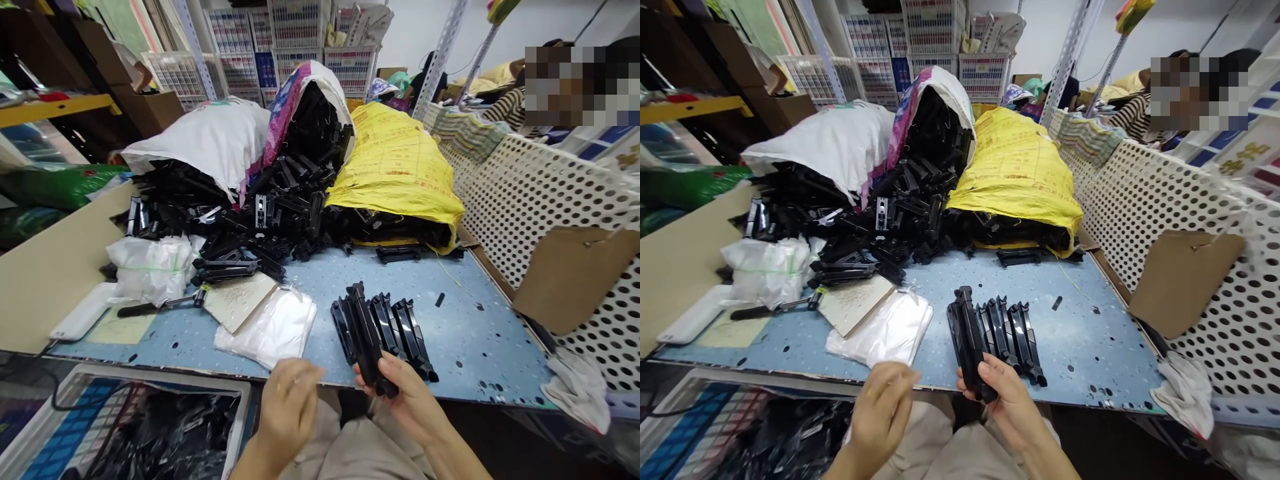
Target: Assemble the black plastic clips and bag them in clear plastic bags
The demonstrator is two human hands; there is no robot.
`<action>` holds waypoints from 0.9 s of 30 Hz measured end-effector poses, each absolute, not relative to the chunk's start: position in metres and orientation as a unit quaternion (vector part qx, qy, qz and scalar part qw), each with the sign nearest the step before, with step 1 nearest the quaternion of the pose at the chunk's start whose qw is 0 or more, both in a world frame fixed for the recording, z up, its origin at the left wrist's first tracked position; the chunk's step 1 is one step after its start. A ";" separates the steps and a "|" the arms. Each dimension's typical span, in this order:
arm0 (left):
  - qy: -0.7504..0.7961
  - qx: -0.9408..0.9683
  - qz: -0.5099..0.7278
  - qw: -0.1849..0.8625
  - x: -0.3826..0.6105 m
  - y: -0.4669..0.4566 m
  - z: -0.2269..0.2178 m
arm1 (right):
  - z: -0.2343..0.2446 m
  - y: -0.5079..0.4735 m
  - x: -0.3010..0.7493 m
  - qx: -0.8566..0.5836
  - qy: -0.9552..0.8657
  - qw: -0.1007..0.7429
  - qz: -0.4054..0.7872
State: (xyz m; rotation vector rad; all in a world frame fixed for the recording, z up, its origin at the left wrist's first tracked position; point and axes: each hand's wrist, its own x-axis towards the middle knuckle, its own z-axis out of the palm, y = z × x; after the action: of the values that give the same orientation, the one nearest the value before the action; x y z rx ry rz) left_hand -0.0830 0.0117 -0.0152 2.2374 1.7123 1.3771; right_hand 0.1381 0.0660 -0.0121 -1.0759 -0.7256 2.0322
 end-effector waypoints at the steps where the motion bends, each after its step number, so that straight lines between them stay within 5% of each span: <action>1: 0.577 0.698 0.423 0.010 -0.086 0.020 -0.019 | -0.012 0.067 0.135 -0.409 -0.283 0.353 0.792; 6: 0.709 0.602 0.324 0.176 -0.105 0.061 -0.042 | -0.013 0.072 0.110 -0.387 -0.271 0.358 0.806; 16: 0.677 0.502 0.389 0.372 -0.159 0.084 -0.059 | -0.018 0.083 0.079 -0.386 -0.233 0.372 0.812; 23: 0.666 0.500 0.429 0.351 -0.151 0.076 -0.059 | -0.028 0.109 0.017 -0.336 -0.152 0.385 0.846; 27: 0.669 0.623 0.338 0.225 -0.154 0.070 -0.048 | -0.036 0.112 0.015 -0.373 -0.166 0.426 0.807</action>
State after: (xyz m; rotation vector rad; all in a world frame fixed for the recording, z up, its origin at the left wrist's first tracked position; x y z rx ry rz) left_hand -0.1544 0.0705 -0.0484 1.7183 1.8448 0.9312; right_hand 0.0145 0.1124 -0.0357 -0.9312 -0.4160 2.0175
